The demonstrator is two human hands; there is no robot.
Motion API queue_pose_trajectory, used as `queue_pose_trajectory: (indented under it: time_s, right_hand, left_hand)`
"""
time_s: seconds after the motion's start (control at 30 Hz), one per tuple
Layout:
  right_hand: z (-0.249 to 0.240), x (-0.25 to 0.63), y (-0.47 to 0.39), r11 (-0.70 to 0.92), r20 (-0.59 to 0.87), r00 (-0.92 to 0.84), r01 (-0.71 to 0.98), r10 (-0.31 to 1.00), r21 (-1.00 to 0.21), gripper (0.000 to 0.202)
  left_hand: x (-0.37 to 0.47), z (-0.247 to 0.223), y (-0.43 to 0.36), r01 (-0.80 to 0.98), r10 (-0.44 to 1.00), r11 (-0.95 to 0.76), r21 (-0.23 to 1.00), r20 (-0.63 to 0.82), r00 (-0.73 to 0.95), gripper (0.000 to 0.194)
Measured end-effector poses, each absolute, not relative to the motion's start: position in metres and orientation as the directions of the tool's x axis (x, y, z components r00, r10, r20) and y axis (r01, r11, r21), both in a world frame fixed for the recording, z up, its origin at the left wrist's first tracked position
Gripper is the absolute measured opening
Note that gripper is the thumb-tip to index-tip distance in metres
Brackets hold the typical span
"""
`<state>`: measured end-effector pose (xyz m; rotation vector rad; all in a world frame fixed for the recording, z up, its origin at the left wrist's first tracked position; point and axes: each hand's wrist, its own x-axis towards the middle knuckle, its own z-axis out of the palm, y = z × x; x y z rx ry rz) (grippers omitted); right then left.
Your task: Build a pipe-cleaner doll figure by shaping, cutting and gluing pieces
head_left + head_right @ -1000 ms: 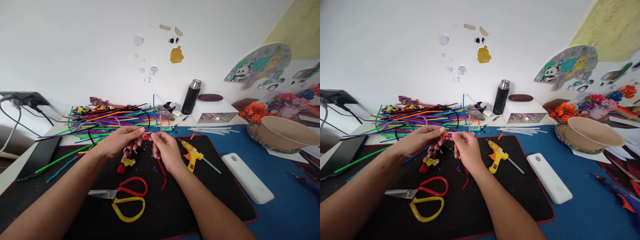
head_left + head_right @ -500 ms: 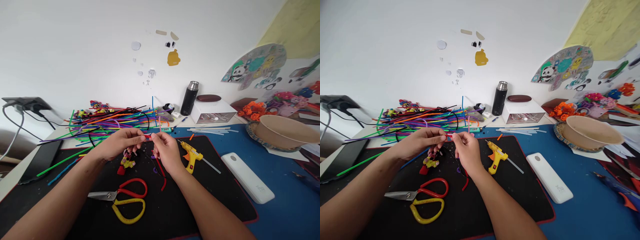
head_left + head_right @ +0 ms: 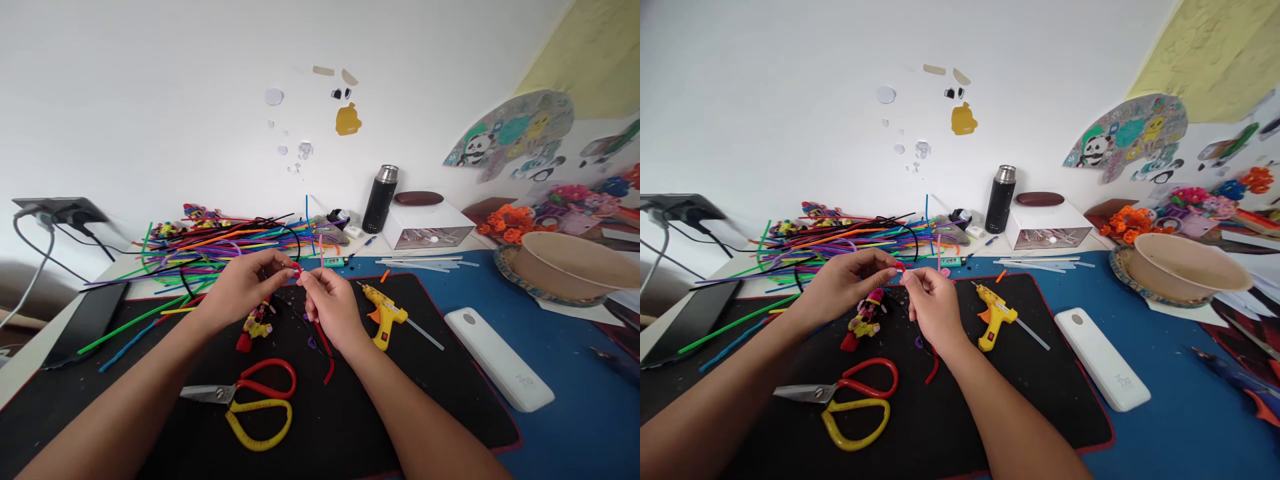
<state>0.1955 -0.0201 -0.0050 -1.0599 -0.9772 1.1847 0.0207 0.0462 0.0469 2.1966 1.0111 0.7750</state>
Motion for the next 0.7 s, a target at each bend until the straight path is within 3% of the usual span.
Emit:
queue_pose_trajectory:
  time_s: [0.4,0.7]
  right_hand:
    - [-0.0104,0.1908,-0.0205,0.049,0.031,0.089,-0.211,0.996,-0.976,0.041]
    - [-0.0099,0.1901,-0.0219,0.058,0.039,0.089,-0.214,0.995,-0.975,0.039]
  left_hand:
    - [0.0186,0.0372,0.0451,0.577,0.698,-0.716,0.394,0.439,0.565,0.027]
    - [0.0202,0.0392,0.0432,0.58,0.685,-0.727,0.368,0.435,0.584,0.029]
